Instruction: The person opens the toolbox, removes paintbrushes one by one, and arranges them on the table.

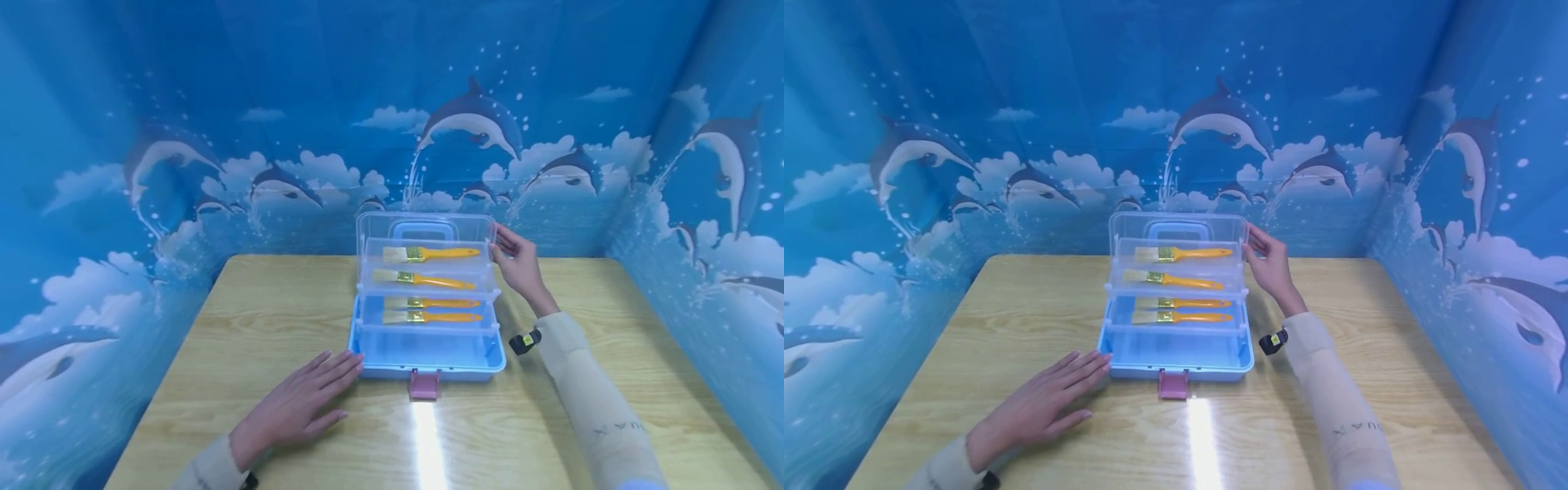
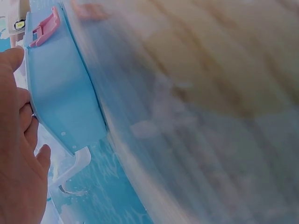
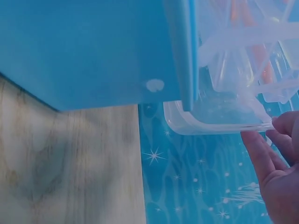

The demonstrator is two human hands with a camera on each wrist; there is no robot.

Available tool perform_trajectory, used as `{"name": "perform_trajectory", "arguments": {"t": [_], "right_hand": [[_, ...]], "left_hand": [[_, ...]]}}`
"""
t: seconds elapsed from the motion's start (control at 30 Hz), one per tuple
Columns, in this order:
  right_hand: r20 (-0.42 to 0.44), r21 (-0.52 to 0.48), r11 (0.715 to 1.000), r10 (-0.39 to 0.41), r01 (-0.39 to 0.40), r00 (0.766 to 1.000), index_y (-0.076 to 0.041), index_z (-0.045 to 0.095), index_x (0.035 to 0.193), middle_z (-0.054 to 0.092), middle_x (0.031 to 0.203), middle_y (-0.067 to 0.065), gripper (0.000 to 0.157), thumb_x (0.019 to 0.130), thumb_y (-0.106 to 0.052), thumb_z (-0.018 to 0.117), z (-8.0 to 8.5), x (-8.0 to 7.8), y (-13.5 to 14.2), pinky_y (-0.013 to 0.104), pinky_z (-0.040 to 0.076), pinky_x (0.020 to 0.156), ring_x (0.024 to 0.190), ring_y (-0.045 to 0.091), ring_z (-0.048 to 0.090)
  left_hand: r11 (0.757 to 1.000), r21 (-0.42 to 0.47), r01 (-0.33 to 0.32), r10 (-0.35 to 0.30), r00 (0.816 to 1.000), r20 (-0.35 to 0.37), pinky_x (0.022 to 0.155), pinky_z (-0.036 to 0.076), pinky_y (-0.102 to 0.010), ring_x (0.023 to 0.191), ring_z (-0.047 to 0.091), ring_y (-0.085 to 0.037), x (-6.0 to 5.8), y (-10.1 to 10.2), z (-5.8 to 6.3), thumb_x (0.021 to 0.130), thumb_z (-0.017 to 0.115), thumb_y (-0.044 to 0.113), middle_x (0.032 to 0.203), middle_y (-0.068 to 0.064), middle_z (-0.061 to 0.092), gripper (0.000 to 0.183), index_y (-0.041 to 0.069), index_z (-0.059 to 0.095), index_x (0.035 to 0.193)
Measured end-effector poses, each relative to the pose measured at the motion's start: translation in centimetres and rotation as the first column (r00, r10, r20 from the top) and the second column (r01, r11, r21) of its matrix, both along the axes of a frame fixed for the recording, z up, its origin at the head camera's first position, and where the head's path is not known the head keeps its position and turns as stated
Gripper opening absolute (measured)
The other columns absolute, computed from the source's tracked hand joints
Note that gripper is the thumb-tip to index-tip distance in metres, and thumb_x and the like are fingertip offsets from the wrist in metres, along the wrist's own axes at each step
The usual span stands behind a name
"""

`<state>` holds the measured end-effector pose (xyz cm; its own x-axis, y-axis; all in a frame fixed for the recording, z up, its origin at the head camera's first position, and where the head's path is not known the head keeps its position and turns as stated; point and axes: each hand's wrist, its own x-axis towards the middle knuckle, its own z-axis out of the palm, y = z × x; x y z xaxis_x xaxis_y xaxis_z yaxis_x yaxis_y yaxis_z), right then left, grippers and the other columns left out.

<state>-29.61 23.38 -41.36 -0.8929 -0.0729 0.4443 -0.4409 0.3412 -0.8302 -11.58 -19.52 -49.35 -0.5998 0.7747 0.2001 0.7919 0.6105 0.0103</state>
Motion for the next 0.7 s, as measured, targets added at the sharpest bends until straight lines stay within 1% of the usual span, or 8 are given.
{"name": "perform_trajectory", "arguments": {"t": [0.13, 0.17, 0.27, 0.37, 0.43, 0.5, 0.6, 0.7], "right_hand": [[0.054, 0.008, 1.0, -0.019, 0.019, 0.998, 0.009, 0.047, 0.146, 0.055, 0.14, 0.033, 0.048, 0.099, 0.006, 0.057, -0.4, -0.5, 0.0, 0.012, 0.057, 0.083, 0.121, 0.05, 0.06], [0.073, 0.006, 1.0, -0.019, 0.019, 0.997, 0.008, 0.046, 0.147, 0.054, 0.141, 0.033, 0.048, 0.099, 0.005, 0.056, -0.6, -0.6, 0.1, 0.013, 0.058, 0.083, 0.122, 0.05, 0.059], [0.147, -0.02, 1.0, -0.013, 0.016, 0.989, 0.003, 0.045, 0.15, 0.052, 0.145, 0.028, 0.05, 0.101, 0.003, 0.055, -1.8, -1.6, 0.5, 0.014, 0.058, 0.084, 0.126, 0.046, 0.058], [0.199, -0.041, 0.999, -0.011, 0.019, 0.98, -0.002, 0.043, 0.152, 0.051, 0.149, 0.024, 0.051, 0.102, 0.0, 0.054, -3.0, -2.7, 0.9, 0.015, 0.058, 0.086, 0.129, 0.043, 0.057], [0.211, -0.043, 0.999, -0.008, 0.017, 0.977, -0.004, 0.044, 0.152, 0.051, 0.149, 0.023, 0.05, 0.103, -0.002, 0.054, -3.7, -3.2, 1.1, 0.014, 0.057, 0.087, 0.131, 0.042, 0.056], [0.211, -0.053, 0.999, 0.005, 0.006, 0.977, -0.005, 0.044, 0.152, 0.052, 0.149, 0.022, 0.05, 0.104, -0.004, 0.054, -4.0, -3.5, 1.2, 0.014, 0.057, 0.089, 0.132, 0.042, 0.055], [0.225, -0.074, 0.997, 0.023, -0.006, 0.974, -0.005, 0.044, 0.152, 0.052, 0.149, 0.023, 0.049, 0.104, -0.007, 0.055, -4.3, -3.7, 1.3, 0.015, 0.055, 0.093, 0.133, 0.041, 0.054], [0.259, -0.083, 0.996, 0.038, -0.017, 0.965, -0.004, 0.042, 0.154, 0.049, 0.152, 0.023, 0.05, 0.105, -0.008, 0.054, -4.6, -3.8, 1.3, 0.017, 0.053, 0.098, 0.136, 0.04, 0.052]], "left_hand": [[1.0, -0.005, -0.013, 0.013, 0.999, 0.03, 0.128, 0.008, -0.037, 0.155, 0.023, -0.018, 0.0, 0.1, 0.2, 0.101, 0.057, 0.048, 0.17, 0.004, 0.019, 0.074, 0.017, 0.027, 0.162], [1.0, -0.007, -0.012, 0.012, 0.999, 0.035, 0.129, 0.007, -0.036, 0.155, 0.023, -0.018, 0.0, 0.1, 0.2, 0.102, 0.056, 0.048, 0.17, 0.004, 0.019, 0.074, 0.017, 0.026, 0.162], [1.0, -0.005, -0.012, 0.012, 0.999, 0.037, 0.129, 0.003, -0.034, 0.155, 0.024, -0.018, 0.1, 0.1, 0.2, 0.102, 0.056, 0.048, 0.17, 0.004, 0.02, 0.074, 0.017, 0.026, 0.162], [1.0, -0.003, -0.009, 0.009, 1.0, 0.024, 0.129, 0.0, -0.032, 0.155, 0.025, -0.019, 0.2, 0.0, 0.1, 0.101, 0.057, 0.047, 0.17, 0.003, 0.021, 0.074, 0.016, 0.028, 0.162], [1.0, -0.002, -0.01, 0.01, 1.0, 0.017, 0.129, 0.0, -0.032, 0.155, 0.025, -0.018, 0.2, 0.0, 0.1, 0.101, 0.057, 0.048, 0.17, 0.004, 0.021, 0.074, 0.017, 0.028, 0.162], [1.0, -0.002, -0.005, 0.005, 1.0, 0.008, 0.13, 0.001, -0.033, 0.155, 0.025, -0.018, 0.2, 0.1, 0.1, 0.101, 0.057, 0.048, 0.169, 0.004, 0.022, 0.074, 0.017, 0.027, 0.162], [1.0, 0.001, 0.001, -0.001, 1.0, -0.001, 0.13, 0.003, -0.035, 0.155, 0.025, -0.018, 0.1, 0.1, 0.0, 0.101, 0.058, 0.048, 0.169, 0.004, 0.023, 0.075, 0.017, 0.027, 0.162], [1.0, 0.014, 0.014, -0.014, 1.0, -0.019, 0.13, 0.005, -0.036, 0.154, 0.027, -0.019, 0.0, 0.1, 0.0, 0.1, 0.06, 0.047, 0.168, 0.002, 0.026, 0.075, 0.015, 0.029, 0.161]]}}
